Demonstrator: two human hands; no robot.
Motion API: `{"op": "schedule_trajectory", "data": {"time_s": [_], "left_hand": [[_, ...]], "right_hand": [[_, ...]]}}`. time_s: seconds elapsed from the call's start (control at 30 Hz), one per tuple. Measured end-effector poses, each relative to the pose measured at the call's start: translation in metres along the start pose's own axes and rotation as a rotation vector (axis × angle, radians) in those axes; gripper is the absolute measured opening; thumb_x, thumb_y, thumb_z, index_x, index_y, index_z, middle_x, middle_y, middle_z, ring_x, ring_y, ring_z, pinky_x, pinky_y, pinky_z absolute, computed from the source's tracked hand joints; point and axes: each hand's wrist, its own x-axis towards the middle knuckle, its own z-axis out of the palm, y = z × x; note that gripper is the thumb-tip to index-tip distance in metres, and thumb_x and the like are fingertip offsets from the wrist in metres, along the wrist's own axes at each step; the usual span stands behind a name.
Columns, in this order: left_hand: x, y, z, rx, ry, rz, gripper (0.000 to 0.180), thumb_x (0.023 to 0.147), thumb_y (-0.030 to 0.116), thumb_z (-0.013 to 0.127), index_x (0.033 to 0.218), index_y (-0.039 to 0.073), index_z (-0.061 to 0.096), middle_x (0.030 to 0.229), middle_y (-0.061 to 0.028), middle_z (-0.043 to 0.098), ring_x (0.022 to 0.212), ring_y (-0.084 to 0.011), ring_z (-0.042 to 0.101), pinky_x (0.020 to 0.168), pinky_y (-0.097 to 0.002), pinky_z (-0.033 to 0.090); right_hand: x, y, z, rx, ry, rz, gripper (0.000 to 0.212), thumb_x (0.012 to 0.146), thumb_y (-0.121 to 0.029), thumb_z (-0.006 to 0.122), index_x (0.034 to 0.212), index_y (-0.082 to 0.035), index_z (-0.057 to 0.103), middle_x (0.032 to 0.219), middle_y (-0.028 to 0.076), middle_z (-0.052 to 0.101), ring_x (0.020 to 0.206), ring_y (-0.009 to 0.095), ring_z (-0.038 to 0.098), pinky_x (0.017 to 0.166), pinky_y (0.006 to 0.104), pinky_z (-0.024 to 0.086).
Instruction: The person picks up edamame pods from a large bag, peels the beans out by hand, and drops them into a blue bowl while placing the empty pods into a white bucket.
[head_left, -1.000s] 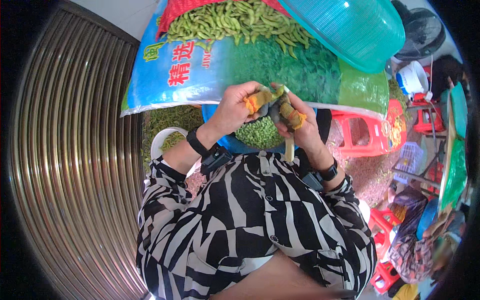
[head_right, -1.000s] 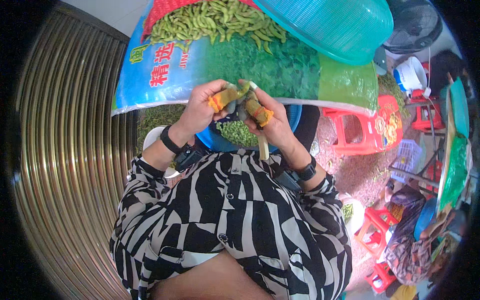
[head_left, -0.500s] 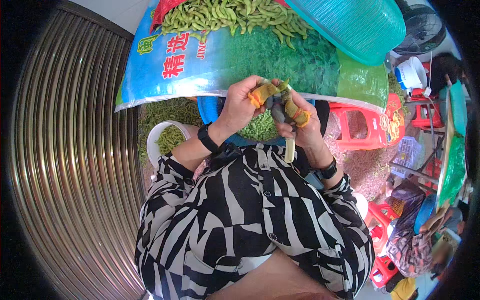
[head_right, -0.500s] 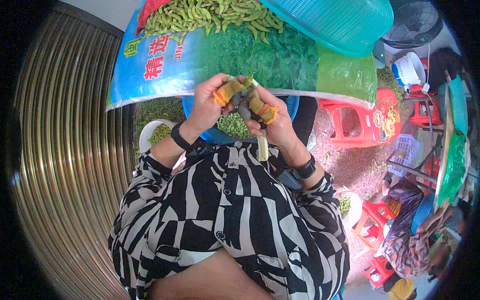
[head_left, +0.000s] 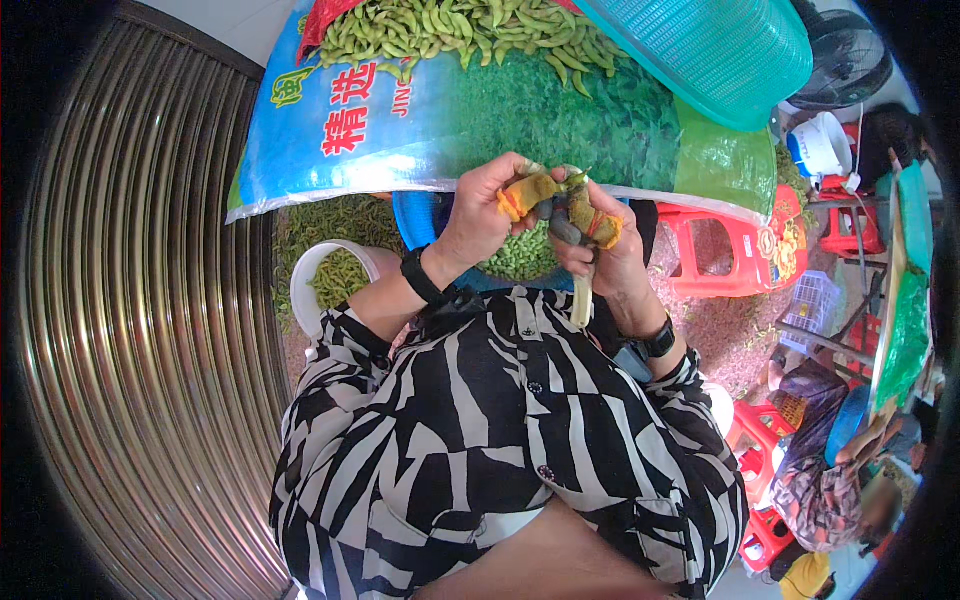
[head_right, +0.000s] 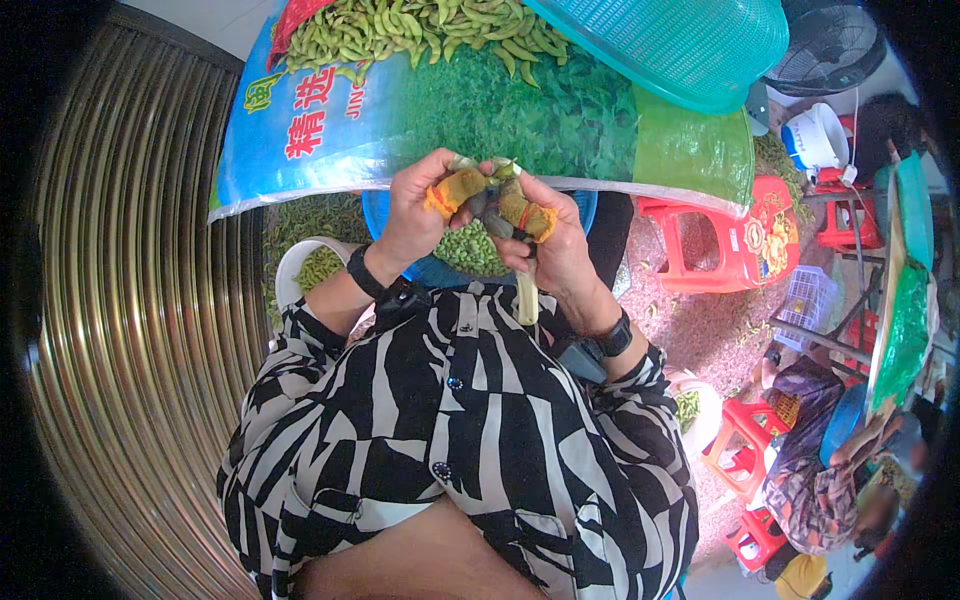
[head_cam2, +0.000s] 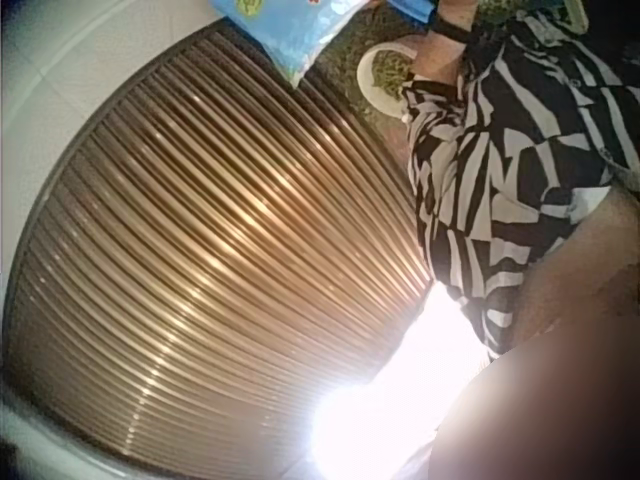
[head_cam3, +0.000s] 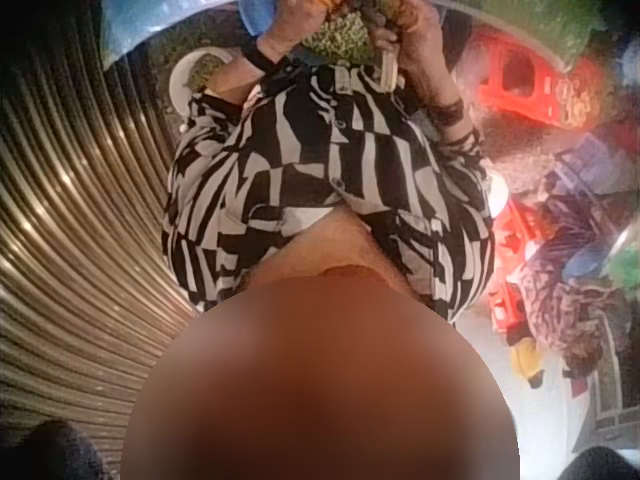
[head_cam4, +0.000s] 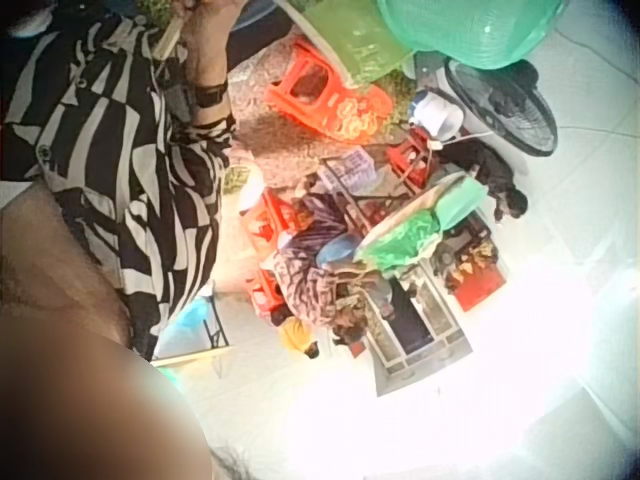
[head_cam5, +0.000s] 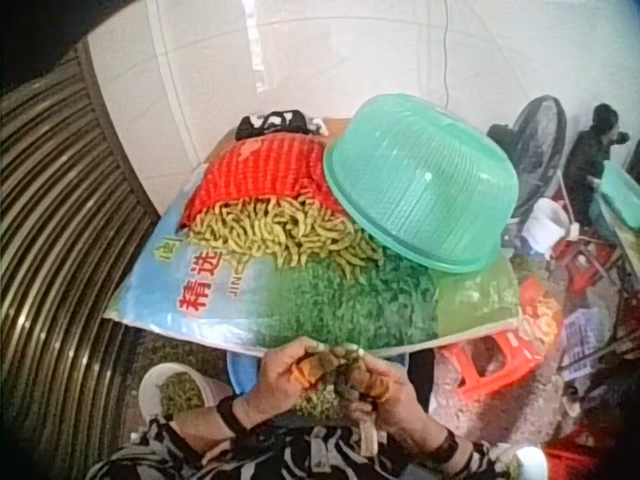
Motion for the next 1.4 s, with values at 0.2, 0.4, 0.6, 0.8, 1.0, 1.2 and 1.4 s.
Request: {"op": "schedule_trajectory", "data": {"time_s": [0.2, 0.4, 0.6, 0.8, 1.0, 1.2, 1.4], "left_hand": [[0.006, -0.009, -0.008, -0.815, -0.181, -0.344, 0.021, 0.100, 0.022, 0.043, 0.107, 0.009, 0.058, 0.076, -0.0024, 0.061, 0.050, -0.0094, 0.052, 0.038, -0.0207, 0.037], [0.004, -0.003, -0.015, -0.540, -0.183, -0.354, 0.016, 0.097, 0.019, 0.051, 0.100, 0.004, 0.059, 0.085, -0.0034, 0.064, 0.055, -0.0126, 0.056, 0.042, -0.0272, 0.044], [0.010, 0.023, -0.020, 0.847, -0.148, 0.679, 0.018, 0.079, 0.000, 0.067, 0.095, -0.001, 0.058, 0.077, -0.0101, 0.061, 0.066, -0.0253, 0.063, 0.063, -0.0349, 0.052], [0.006, 0.027, -0.018, 0.994, -0.118, 0.675, 0.017, 0.078, 0.005, 0.071, 0.090, 0.000, 0.061, 0.074, -0.0126, 0.061, 0.066, -0.0265, 0.064, 0.058, -0.0346, 0.051], [0.006, 0.009, -0.012, 0.430, 0.020, 0.353, 0.010, 0.087, 0.008, 0.066, 0.092, 0.000, 0.065, 0.067, -0.0045, 0.061, 0.060, -0.0087, 0.058, 0.052, -0.0261, 0.044], [0.004, 0.002, -0.007, -0.062, 0.061, -0.041, 0.015, 0.093, 0.008, 0.053, 0.096, 0.003, 0.067, 0.067, 0.0045, 0.054, 0.051, -0.0007, 0.044, 0.042, -0.0194, 0.029], [0.002, 0.001, -0.013, 0.049, 0.043, -0.113, 0.020, 0.091, 0.003, 0.048, 0.097, 0.002, 0.067, 0.065, 0.0014, 0.055, 0.054, -0.0033, 0.047, 0.045, -0.0219, 0.035]], "right_hand": [[0.003, -0.001, 0.000, 0.248, -0.089, 0.118, 0.037, 0.102, -0.028, 0.036, 0.131, -0.008, 0.048, 0.069, 0.005, 0.051, 0.043, 0.007, 0.031, 0.036, 0.0201, 0.025], [0.006, 0.003, -0.010, 0.272, -0.152, 0.176, 0.036, 0.102, -0.030, 0.036, 0.131, -0.010, 0.048, 0.073, 0.003, 0.048, 0.045, 0.006, 0.032, 0.036, 0.0191, 0.025], [0.007, 0.011, -0.017, 0.353, -0.060, 0.278, 0.036, 0.102, -0.031, 0.041, 0.131, -0.012, 0.048, 0.077, 0.003, 0.049, 0.048, 0.006, 0.034, 0.037, 0.0182, 0.027], [0.007, 0.012, -0.013, 0.356, -0.077, 0.260, 0.039, 0.101, -0.033, 0.043, 0.134, -0.013, 0.046, 0.077, 0.002, 0.048, 0.048, 0.005, 0.034, 0.037, 0.0182, 0.028], [0.010, 0.006, -0.002, 0.377, -0.058, 0.220, 0.040, 0.101, -0.032, 0.042, 0.137, -0.014, 0.044, 0.077, 0.002, 0.048, 0.047, 0.005, 0.033, 0.036, 0.0180, 0.027], [0.014, 0.009, -0.007, 0.281, -0.032, 0.187, 0.040, 0.101, -0.033, 0.042, 0.134, -0.011, 0.046, 0.077, 0.003, 0.051, 0.046, 0.006, 0.032, 0.036, 0.0186, 0.026], [0.016, 0.013, -0.019, 0.013, 0.012, 0.068, 0.034, 0.097, -0.019, 0.049, 0.128, -0.007, 0.052, 0.081, 0.005, 0.057, 0.050, 0.007, 0.042, 0.039, 0.0197, 0.032]]}}
